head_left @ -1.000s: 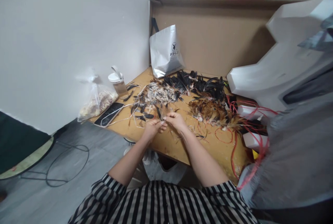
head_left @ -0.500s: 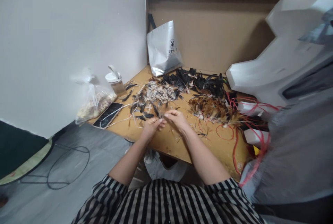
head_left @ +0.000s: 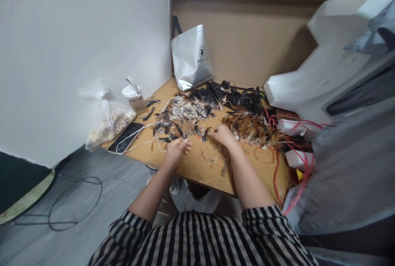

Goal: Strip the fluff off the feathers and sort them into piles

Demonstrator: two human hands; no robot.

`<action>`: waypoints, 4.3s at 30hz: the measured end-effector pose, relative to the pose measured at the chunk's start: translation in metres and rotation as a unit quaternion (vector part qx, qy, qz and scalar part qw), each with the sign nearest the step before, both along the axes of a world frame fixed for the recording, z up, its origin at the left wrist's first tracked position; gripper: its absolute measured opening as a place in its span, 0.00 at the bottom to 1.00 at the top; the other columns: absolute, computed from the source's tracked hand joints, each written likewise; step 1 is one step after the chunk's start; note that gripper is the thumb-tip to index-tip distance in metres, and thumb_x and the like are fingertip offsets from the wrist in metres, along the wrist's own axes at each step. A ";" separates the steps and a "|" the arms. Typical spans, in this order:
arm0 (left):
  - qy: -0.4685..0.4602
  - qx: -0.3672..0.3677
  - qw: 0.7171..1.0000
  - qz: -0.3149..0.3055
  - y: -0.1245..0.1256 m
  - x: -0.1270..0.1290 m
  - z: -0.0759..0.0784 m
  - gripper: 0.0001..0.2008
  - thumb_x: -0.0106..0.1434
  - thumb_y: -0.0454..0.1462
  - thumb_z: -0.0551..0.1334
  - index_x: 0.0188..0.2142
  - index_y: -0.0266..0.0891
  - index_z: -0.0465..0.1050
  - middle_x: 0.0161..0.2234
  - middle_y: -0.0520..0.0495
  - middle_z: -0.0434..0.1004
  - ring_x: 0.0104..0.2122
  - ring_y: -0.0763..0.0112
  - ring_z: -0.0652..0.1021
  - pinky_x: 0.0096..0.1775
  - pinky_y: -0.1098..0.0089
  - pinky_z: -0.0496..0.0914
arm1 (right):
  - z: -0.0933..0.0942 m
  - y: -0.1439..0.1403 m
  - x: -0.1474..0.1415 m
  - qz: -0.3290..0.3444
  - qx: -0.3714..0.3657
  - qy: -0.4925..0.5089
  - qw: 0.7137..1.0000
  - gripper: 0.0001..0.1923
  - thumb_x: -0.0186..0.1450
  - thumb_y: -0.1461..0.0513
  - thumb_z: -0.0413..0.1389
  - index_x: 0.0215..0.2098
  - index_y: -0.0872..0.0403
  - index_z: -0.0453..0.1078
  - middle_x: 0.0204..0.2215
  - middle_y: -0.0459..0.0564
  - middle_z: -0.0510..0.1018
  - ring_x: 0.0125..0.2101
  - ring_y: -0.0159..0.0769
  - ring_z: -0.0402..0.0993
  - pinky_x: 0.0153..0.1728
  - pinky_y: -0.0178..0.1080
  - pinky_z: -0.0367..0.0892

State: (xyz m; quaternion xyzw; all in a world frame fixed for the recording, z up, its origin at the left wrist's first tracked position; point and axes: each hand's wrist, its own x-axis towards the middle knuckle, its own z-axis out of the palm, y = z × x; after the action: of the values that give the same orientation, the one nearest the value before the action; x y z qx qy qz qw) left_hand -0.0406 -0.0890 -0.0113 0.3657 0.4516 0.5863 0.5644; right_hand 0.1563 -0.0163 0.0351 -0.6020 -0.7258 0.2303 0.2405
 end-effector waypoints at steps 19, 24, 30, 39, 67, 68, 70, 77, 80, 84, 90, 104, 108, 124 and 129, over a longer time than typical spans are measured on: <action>-0.034 -0.033 0.999 0.015 0.007 0.005 0.002 0.16 0.48 0.43 0.63 0.31 0.31 0.70 0.31 0.39 0.76 0.22 0.77 0.73 0.21 0.78 0.61 | -0.011 0.008 -0.020 -0.020 -0.114 0.445 0.888 0.14 0.45 0.54 0.59 0.22 0.57 0.66 0.11 0.39 0.60 0.13 0.23 0.51 0.16 0.30 0.46; -0.067 -0.054 0.996 0.013 0.012 0.012 0.004 0.17 0.47 0.42 0.64 0.34 0.32 0.70 0.32 0.39 0.76 0.24 0.76 0.74 0.22 0.78 0.62 | -0.013 -0.004 -0.044 0.049 -0.141 0.550 0.822 0.14 0.46 0.55 0.60 0.22 0.56 0.64 0.11 0.39 0.60 0.13 0.22 0.51 0.16 0.30 0.47; -0.093 -0.061 0.994 -0.006 0.014 0.011 0.003 0.16 0.47 0.42 0.64 0.33 0.32 0.70 0.32 0.40 0.76 0.24 0.77 0.74 0.22 0.78 0.61 | -0.018 -0.015 -0.066 0.055 -0.124 0.516 0.846 0.13 0.48 0.54 0.58 0.22 0.56 0.66 0.12 0.39 0.62 0.15 0.22 0.52 0.17 0.30 0.48; -0.060 -0.049 0.997 -0.015 0.013 0.011 0.001 0.16 0.46 0.43 0.64 0.30 0.32 0.69 0.29 0.42 0.76 0.22 0.77 0.73 0.22 0.78 0.61 | -0.023 -0.017 -0.073 0.037 -0.090 0.500 0.861 0.12 0.47 0.55 0.58 0.22 0.56 0.67 0.18 0.42 0.68 0.20 0.25 0.59 0.23 0.31 0.55; 0.027 -0.004 0.997 -0.074 0.004 0.014 0.009 0.12 0.48 0.42 0.63 0.23 0.32 0.70 0.18 0.48 0.71 0.17 0.79 0.68 0.21 0.76 0.61 | -0.015 -0.011 -0.048 0.139 -0.345 0.650 0.662 0.12 0.49 0.63 0.60 0.22 0.56 0.59 0.14 0.37 0.58 0.13 0.18 0.46 0.12 0.25 0.39; 0.027 -0.003 0.997 -0.074 0.003 0.014 0.009 0.12 0.48 0.41 0.62 0.22 0.32 0.70 0.18 0.48 0.70 0.17 0.79 0.68 0.20 0.76 0.61 | -0.014 -0.010 -0.046 0.141 -0.339 0.658 0.658 0.12 0.49 0.63 0.60 0.22 0.56 0.59 0.15 0.38 0.59 0.13 0.18 0.47 0.12 0.25 0.40; 0.017 -0.004 0.998 -0.065 0.004 0.014 0.007 0.12 0.48 0.41 0.62 0.22 0.32 0.70 0.18 0.49 0.70 0.17 0.80 0.68 0.20 0.77 0.60 | -0.011 -0.008 -0.041 0.139 -0.315 0.677 0.651 0.11 0.49 0.63 0.60 0.23 0.56 0.59 0.16 0.39 0.61 0.14 0.18 0.48 0.12 0.25 0.42; -0.103 -0.006 0.994 -0.029 0.007 0.004 0.002 0.09 0.48 0.38 0.63 0.26 0.32 0.69 0.22 0.50 0.71 0.18 0.83 0.68 0.20 0.80 0.60 | -0.007 0.005 -0.018 0.019 -0.166 0.618 0.768 0.11 0.48 0.58 0.59 0.22 0.55 0.61 0.17 0.40 0.62 0.14 0.20 0.51 0.14 0.27 0.44; -0.151 0.015 0.988 0.008 0.010 -0.014 0.010 0.08 0.48 0.36 0.64 0.25 0.32 0.69 0.22 0.50 0.72 0.19 0.84 0.69 0.20 0.82 0.61 | -0.015 0.011 -0.009 -0.069 -0.061 0.420 0.903 0.11 0.48 0.57 0.57 0.24 0.57 0.66 0.17 0.43 0.65 0.17 0.25 0.57 0.16 0.30 0.51; -0.219 0.050 0.973 0.048 0.014 -0.042 0.016 0.08 0.48 0.34 0.64 0.29 0.33 0.70 0.22 0.51 0.71 0.18 0.85 0.68 0.19 0.84 0.60 | -0.021 0.013 -0.007 -0.120 0.165 0.185 0.961 0.18 0.49 0.60 0.55 0.38 0.56 0.68 0.30 0.51 0.71 0.31 0.35 0.66 0.33 0.37 0.60; -0.239 0.026 0.969 0.058 0.011 -0.055 0.003 0.08 0.48 0.32 0.64 0.29 0.33 0.69 0.21 0.52 0.70 0.18 0.86 0.67 0.18 0.84 0.60 | -0.017 -0.007 -0.039 0.049 0.179 0.081 0.979 0.11 0.56 0.61 0.49 0.34 0.53 0.70 0.32 0.49 0.70 0.29 0.32 0.65 0.32 0.35 0.60; -0.208 0.032 0.977 0.045 0.011 -0.050 -0.003 0.08 0.49 0.33 0.63 0.29 0.32 0.70 0.23 0.50 0.72 0.19 0.85 0.69 0.20 0.83 0.62 | 0.011 0.004 -0.113 0.270 0.234 -0.343 0.869 0.13 0.60 0.66 0.44 0.31 0.59 0.71 0.36 0.58 0.70 0.41 0.42 0.60 0.41 0.43 0.53; -0.212 0.033 0.975 0.049 0.009 -0.051 -0.003 0.08 0.48 0.33 0.64 0.30 0.32 0.70 0.23 0.50 0.72 0.19 0.85 0.69 0.21 0.83 0.62 | 0.017 0.011 -0.108 0.229 0.236 -0.276 0.903 0.11 0.60 0.64 0.46 0.30 0.57 0.70 0.34 0.56 0.71 0.40 0.41 0.62 0.41 0.42 0.54; -0.110 0.020 0.984 -0.140 0.049 0.043 0.046 0.09 0.49 0.36 0.63 0.30 0.31 0.70 0.39 0.39 0.73 0.33 0.73 0.75 0.32 0.76 0.67 | -0.007 -0.014 0.011 0.006 -0.108 0.506 0.856 0.14 0.47 0.54 0.58 0.23 0.58 0.67 0.12 0.40 0.63 0.14 0.22 0.54 0.16 0.29 0.47; -0.088 0.009 0.976 -0.198 0.069 0.077 0.024 0.12 0.49 0.37 0.63 0.32 0.30 0.71 0.32 0.41 0.75 0.30 0.74 0.74 0.34 0.74 0.67 | -0.017 -0.009 0.019 -0.042 -0.063 0.509 0.858 0.13 0.46 0.56 0.59 0.25 0.57 0.68 0.15 0.42 0.68 0.14 0.22 0.55 0.16 0.29 0.48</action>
State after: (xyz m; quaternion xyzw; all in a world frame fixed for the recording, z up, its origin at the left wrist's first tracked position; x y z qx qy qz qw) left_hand 0.0362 -0.0202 0.0132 0.3996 0.3138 0.4970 0.7034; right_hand 0.1752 -0.0249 0.0179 -0.4445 -0.4604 0.5395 0.5472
